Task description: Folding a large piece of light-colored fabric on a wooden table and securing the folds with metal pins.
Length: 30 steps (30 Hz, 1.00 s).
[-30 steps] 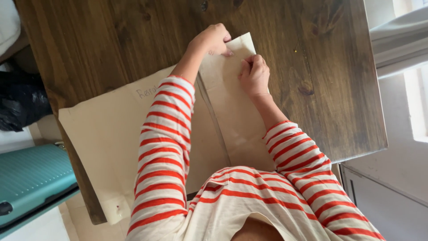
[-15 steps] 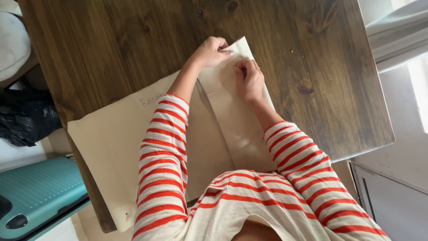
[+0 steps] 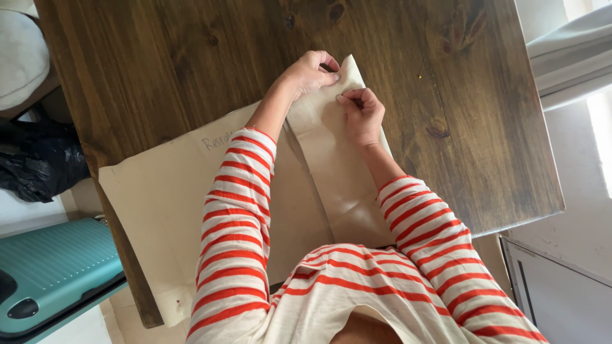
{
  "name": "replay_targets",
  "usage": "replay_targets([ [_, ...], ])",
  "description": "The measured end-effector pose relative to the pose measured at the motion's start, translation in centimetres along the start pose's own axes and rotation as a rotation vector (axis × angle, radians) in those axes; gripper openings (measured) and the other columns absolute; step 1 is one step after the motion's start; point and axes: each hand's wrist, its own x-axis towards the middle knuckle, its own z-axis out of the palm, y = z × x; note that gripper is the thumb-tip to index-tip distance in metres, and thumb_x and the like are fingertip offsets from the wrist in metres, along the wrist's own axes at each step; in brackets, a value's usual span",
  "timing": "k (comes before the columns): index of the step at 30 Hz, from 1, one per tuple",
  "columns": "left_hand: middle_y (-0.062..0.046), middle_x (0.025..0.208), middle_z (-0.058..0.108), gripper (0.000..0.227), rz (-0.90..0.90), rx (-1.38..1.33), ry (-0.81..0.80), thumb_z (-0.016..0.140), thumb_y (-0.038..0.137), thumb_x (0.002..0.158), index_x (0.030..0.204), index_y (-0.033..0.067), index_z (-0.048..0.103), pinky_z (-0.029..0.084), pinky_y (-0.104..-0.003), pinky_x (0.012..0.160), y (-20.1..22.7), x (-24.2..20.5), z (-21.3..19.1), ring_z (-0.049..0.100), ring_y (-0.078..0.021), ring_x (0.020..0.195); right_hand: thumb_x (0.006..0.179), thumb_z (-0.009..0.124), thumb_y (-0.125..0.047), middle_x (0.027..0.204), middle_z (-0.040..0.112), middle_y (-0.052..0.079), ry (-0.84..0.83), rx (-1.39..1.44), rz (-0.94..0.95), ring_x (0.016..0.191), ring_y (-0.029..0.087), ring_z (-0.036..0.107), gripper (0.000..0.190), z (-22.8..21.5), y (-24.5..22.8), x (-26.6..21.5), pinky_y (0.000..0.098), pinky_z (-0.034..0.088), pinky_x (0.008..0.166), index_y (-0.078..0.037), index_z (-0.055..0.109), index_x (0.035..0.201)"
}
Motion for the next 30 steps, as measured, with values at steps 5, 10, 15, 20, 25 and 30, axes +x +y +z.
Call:
replay_targets([
  [5, 0.002, 0.083, 0.072, 0.012, -0.023, -0.058, -0.013, 0.077, 0.024, 0.089, 0.096, 0.0209, 0.068, 0.049, -0.025, 0.063, 0.2, -0.4, 0.1, 0.059, -0.0075, 0.068, 0.081, 0.084, 0.001, 0.071, 0.061, -0.001, -0.001, 0.287, 0.074, 0.057, 0.007, 0.051, 0.029, 0.2, -0.4, 0.4, 0.0212, 0.044, 0.048, -0.011, 0.058, 0.084],
  [10, 0.002, 0.081, 0.068, 0.013, 0.033, -0.088, 0.014, 0.075, 0.022, 0.090, 0.100, 0.0186, 0.067, 0.045, -0.024, 0.058, -2.0, 1.8, 0.1, 0.054, -0.0065, 0.066, 0.080, 0.087, 0.001, 0.063, 0.058, -0.001, -0.006, 0.336, 0.105, 0.052, 0.006, 0.048, 0.033, 0.6, -0.7, 1.3, 0.0212, 0.043, 0.047, -0.011, 0.056, 0.087],
  [15, 0.000, 0.098, 0.073, 0.034, 0.126, 0.311, 0.194, 0.050, 0.017, 0.089, 0.121, 0.0265, 0.059, 0.050, -0.035, 0.089, -1.0, -1.2, 0.1, 0.069, -0.0217, 0.093, 0.066, 0.098, -0.033, 0.073, 0.070, -0.003, -0.028, -0.213, 0.230, 0.058, 0.005, 0.062, 0.050, -1.0, -3.1, 0.6, 0.0218, 0.052, 0.057, -0.016, 0.059, 0.092],
  [20, -0.009, 0.169, 0.024, 0.095, 0.497, 1.074, 0.504, 0.029, 0.086, 0.094, 0.161, 0.0181, 0.039, 0.008, -0.083, 0.113, -3.3, -9.1, 7.2, 0.012, -0.0384, 0.156, 0.082, 0.078, -0.033, 0.084, 0.066, 0.003, 0.262, -1.079, -0.474, 0.073, 0.025, 0.063, 0.017, -8.1, 0.8, 6.2, 0.0427, 0.053, 0.058, -0.016, 0.073, 0.086],
  [25, -0.008, 0.173, 0.004, 0.109, 0.243, 0.992, 0.308, 0.034, 0.095, 0.081, 0.166, 0.0281, 0.022, -0.008, -0.081, 0.112, -2.7, -10.4, 8.2, -0.009, -0.0450, 0.154, 0.071, 0.103, -0.049, 0.091, 0.066, 0.002, 0.281, -0.902, -0.139, 0.084, 0.028, 0.065, 0.052, -12.9, 3.2, 12.0, 0.0444, 0.049, 0.078, -0.019, 0.066, 0.092],
  [30, -0.006, 0.173, 0.001, 0.116, 0.144, 0.985, 0.288, 0.046, 0.097, 0.074, 0.167, 0.0332, 0.018, -0.007, -0.083, 0.111, -2.8, -10.8, 10.3, -0.010, -0.0442, 0.154, 0.072, 0.094, -0.043, 0.084, 0.078, 0.005, 0.250, -0.919, 0.037, 0.087, 0.033, 0.074, 0.027, -12.6, 1.6, 13.4, 0.0513, 0.056, 0.073, -0.022, 0.077, 0.076],
])
